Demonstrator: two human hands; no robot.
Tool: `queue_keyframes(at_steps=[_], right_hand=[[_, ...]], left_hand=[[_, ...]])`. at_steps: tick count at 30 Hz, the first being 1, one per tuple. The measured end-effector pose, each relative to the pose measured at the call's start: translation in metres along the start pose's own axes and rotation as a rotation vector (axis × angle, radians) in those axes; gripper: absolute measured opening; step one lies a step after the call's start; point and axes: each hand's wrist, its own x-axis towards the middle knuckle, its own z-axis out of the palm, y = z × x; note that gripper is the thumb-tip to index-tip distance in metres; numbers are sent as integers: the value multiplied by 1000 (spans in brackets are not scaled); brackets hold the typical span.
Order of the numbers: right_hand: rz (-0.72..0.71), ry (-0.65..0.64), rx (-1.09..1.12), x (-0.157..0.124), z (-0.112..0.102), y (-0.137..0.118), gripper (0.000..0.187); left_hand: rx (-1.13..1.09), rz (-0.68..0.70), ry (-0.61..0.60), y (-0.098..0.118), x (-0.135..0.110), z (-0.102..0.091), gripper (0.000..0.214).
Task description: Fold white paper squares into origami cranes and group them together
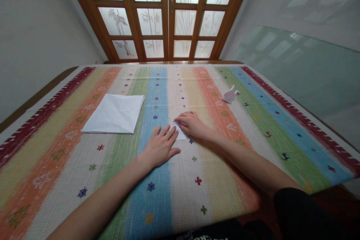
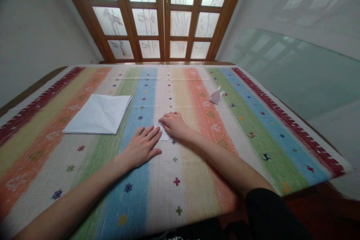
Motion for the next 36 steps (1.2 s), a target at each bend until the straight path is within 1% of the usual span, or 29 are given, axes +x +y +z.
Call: queue_keyframes(at_steps=[3,6,8,12,15,18,20,23,26,30,32,34,36], right_hand=[[-20,75,-36,-2,2,6,17],[-93,101,-95,-7,2,8,18],[-154,107,-155,-12,4,7,18],[-263,105,-234,-17,7,6,19],[-290,110,-214,-20,10,8,21],[-280,122,-138,-27,10,10,23],[-265,131,-107,-34,8,12,25],[-227,140,-86,-43,4,14,26],[-120,138,9,-45,-2,14,25],[172,174,188,-31,-8,8,20],[270,169,220,-21,-8,5,14],[272,122,188,-14,-6,1,17],[253,67,141,-8,-5,-1,21]], left_hand=[[50,-23,31,-5,3,-6,49],[70,-47,49,-8,5,-9,48],[60,-41,36,-9,6,-8,51],[39,-24,-32,-11,5,-3,58],[31,-32,-51,-12,4,0,57],[0,-41,-25,-13,3,2,59],[-8,-41,-14,-13,2,4,60],[6,-43,-31,-13,2,4,59],[9,-36,-33,-11,3,0,59],[21,12,-36,-10,8,-6,53],[15,18,-32,-11,13,-8,45],[-28,3,-10,-14,19,-7,31],[-101,-20,30,-19,25,-5,24]])
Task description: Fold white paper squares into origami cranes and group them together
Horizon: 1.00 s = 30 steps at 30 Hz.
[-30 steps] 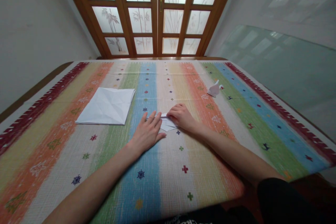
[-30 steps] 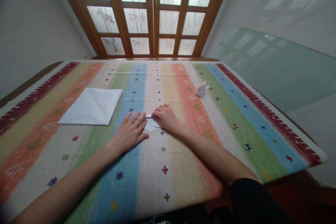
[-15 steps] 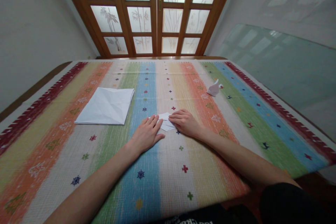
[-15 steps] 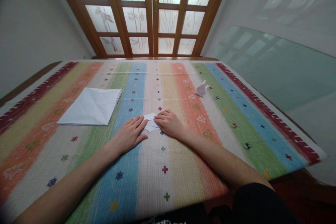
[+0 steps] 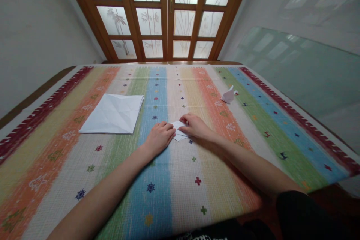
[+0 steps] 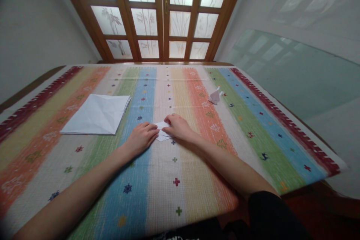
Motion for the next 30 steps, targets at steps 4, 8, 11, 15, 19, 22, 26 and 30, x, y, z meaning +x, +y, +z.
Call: queue_keyframes(at_steps=[4,8,11,15,19,22,26,30], right_hand=[[81,-118,-7,7,2,-1,22],[94,-164,33,14,3,4,22],[43,-113,82,14,7,7,26],[37,-136,143,11,5,2,36],[-22,-128,65,9,-10,-7,24],[-184,-48,-37,7,-23,-12,21],[-432,90,-295,1,-27,-11,25],[-677,137,-502,-8,-12,3,32]], left_hand=[[-168,-24,74,-15,13,6,20],[-307,-77,114,-26,20,8,9],[-412,-143,107,-28,23,7,8],[-460,-180,51,-29,26,4,35],[-324,-83,8,-30,29,0,20],[-249,-46,58,-30,31,-2,15],[-117,-7,252,-28,32,-2,19],[116,156,304,-29,32,2,24]])
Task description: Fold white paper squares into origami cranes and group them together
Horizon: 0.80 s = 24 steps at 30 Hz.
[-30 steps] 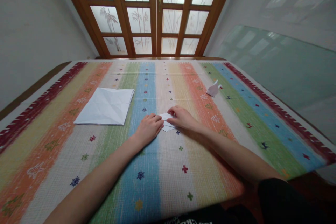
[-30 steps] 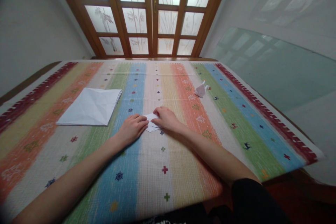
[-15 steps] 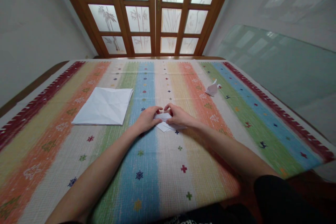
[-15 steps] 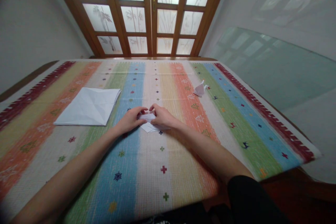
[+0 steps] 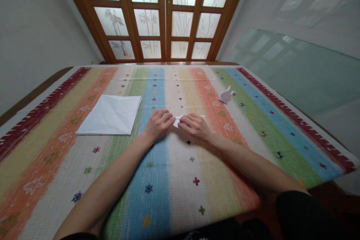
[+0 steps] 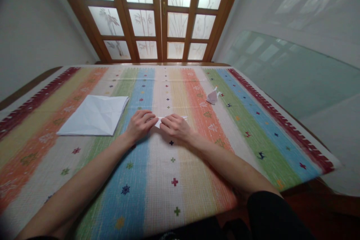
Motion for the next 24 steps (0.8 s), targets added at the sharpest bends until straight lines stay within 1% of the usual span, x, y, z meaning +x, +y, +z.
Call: queue_keyframes(at_steps=[3,5,8,10,12,15,17,21,24], right_hand=[[-79,19,-26,-14,15,-3,29],[-40,15,21,-21,20,-6,25],[62,12,123,-27,20,-11,20],[142,17,169,-28,18,-16,18],[241,24,200,-28,16,-20,20],[364,27,243,-26,14,-24,24],[425,37,262,-24,14,-25,23],[570,45,286,-20,15,-24,21],[652,27,301,-17,17,-25,22]], left_hand=[[74,166,-128,0,-3,3,21],[78,208,-176,0,-6,3,18],[16,203,-171,0,-10,1,21],[-68,170,-143,-1,-12,1,24],[-169,113,-113,-3,-15,3,24],[-291,19,-93,-7,-17,7,20],[-336,-47,-95,-9,-17,9,17],[-321,-194,-130,-8,-14,10,18],[-264,-268,-180,-5,-9,9,20]])
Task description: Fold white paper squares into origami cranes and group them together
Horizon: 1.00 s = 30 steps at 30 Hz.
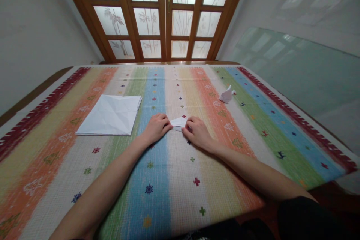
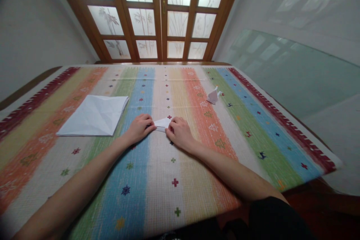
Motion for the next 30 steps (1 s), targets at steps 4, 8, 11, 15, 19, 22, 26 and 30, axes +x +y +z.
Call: queue_keyframes(at_steps=[4,8,11,15,19,22,26,30], right_hand=[[58,-37,-54,4,1,-5,28],[87,-72,-103,8,0,-7,27],[95,-75,-114,9,-1,-6,26],[135,-68,-92,6,-5,-1,24],[172,-85,-66,3,-9,4,20],[170,-70,-61,3,-9,5,16],[154,-47,10,9,-8,8,33],[120,-149,70,23,-8,13,44]], left_hand=[[81,-78,-37,6,2,-1,26],[166,-164,-37,7,0,-6,32],[232,-186,-44,2,-4,-12,33],[336,-162,-21,-8,-11,-20,32],[417,-31,45,-11,-15,-23,24],[378,183,25,-2,-17,-19,21],[261,295,-82,16,-19,-7,44],[225,243,-191,24,-20,-1,55]])
